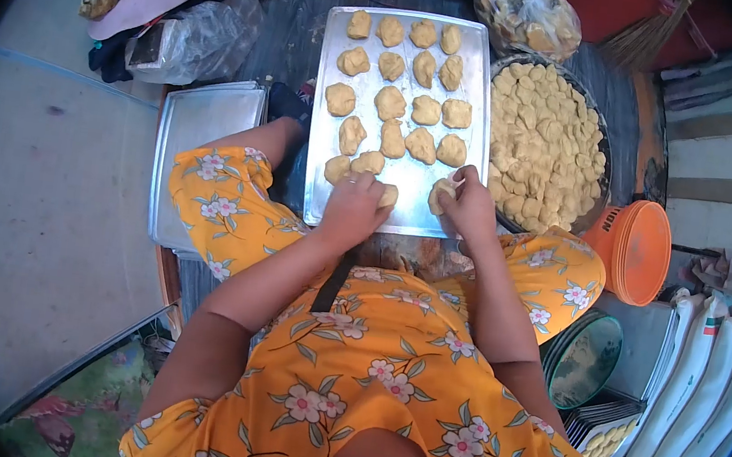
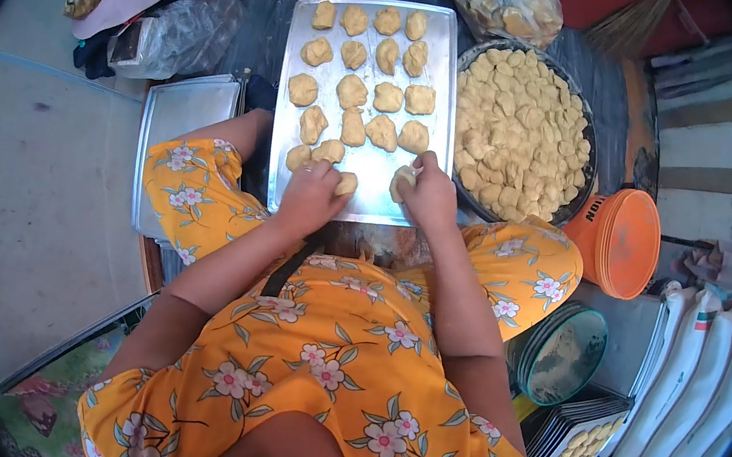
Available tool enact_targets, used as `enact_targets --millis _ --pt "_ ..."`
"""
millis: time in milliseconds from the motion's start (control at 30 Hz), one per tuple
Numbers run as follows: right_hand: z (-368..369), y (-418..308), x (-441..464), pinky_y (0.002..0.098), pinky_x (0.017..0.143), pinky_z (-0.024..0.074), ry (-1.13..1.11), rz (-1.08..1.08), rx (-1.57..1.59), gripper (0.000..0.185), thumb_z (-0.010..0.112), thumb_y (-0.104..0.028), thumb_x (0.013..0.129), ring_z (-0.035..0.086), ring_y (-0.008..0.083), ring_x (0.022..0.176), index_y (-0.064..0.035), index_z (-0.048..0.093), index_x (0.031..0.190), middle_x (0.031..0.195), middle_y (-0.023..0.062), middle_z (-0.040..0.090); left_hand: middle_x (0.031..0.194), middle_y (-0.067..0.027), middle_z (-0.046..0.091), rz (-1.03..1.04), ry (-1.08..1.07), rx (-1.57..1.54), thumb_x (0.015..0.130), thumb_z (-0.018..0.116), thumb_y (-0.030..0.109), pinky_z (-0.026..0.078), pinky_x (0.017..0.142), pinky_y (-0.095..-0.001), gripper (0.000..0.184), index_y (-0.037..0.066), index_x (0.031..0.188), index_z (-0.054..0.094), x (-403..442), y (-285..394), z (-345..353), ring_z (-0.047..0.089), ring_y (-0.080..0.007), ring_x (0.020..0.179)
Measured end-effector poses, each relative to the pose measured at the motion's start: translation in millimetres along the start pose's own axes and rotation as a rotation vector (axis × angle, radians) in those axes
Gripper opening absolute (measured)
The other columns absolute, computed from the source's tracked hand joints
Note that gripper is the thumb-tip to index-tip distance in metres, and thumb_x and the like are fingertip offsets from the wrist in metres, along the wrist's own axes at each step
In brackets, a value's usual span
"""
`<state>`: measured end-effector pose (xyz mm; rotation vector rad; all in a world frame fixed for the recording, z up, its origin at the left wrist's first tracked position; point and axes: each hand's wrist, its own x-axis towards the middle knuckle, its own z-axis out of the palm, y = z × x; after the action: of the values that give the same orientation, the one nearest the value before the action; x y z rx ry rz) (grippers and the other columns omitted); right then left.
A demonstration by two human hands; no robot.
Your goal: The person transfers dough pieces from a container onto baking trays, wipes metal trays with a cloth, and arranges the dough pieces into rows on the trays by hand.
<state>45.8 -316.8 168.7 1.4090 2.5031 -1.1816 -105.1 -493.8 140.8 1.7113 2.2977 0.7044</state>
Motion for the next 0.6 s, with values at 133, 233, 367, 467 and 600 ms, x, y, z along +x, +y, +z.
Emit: enact_targets --millis 133,233,367,467,600 --pt "10 -7 -7 0.0427 0.076 0.0456 0.291 -0.471 -0.200 0.025 0.070 -0.021 0.073 0.059 0.0329 0.087 -0.0081 0.060 0.093 0.086 0.0124 0.060 0.088 -0.0196 0.063 -0.181 -0.108 -0.267 0.086 0.065 0.023 0.049 0.070 -0.0479 0.034 0.003 0.111 0.053 18 28 7 0.063 -0.0390 0.082" --pt "18 -19 -18 0.0417 0.079 0.0409 0.190 -0.658 -0.202 0.024 0.070 -0.020 0.073 0.058 0.0296 0.087 -0.0105 0.062 0.093 0.088 0.0086 0.059 0.090 -0.0183 0.064 -0.123 -0.092 -0.296 0.083 0.063 0.016 0.049 0.080 -0.0449 0.036 0.005 0.117 0.053 20 32 -10 0.063 -0.0357 0.088" --pt "31 -16 -21 0.0409 0.084 0.0366 0.131 -0.648 -0.312 0.023 0.069 -0.018 0.074 0.056 0.0263 0.092 -0.0116 0.062 0.095 0.093 0.0055 0.058 0.091 -0.0166 0.064 0.054 0.224 0.231 0.080 0.066 0.018 0.044 0.086 -0.0433 0.035 0.007 0.112 0.058 18 -14 -12 0.062 -0.0317 0.089" --pt "32 -20 -13 0.0407 0.085 0.0362 0.073 -0.620 -0.310 0.024 0.069 -0.018 0.076 0.055 0.0251 0.096 -0.0128 0.062 0.098 0.096 0.0049 0.057 0.095 -0.0151 0.064 -0.059 -0.042 0.213 0.079 0.068 0.021 0.041 0.085 -0.0430 0.032 0.006 0.106 0.062 19 -29 -12 0.059 -0.0298 0.092" --pt "36 -24 -11 0.0407 0.086 0.0367 0.146 -0.688 -0.176 0.033 0.070 -0.021 0.078 0.056 0.0241 0.098 -0.0142 0.061 0.109 0.104 0.0054 0.058 0.098 -0.0130 0.062 -0.062 -0.143 0.058 0.080 0.068 0.024 0.041 0.082 -0.0426 0.026 0.006 0.098 0.065 11 -6 -19 0.056 -0.0306 0.099"
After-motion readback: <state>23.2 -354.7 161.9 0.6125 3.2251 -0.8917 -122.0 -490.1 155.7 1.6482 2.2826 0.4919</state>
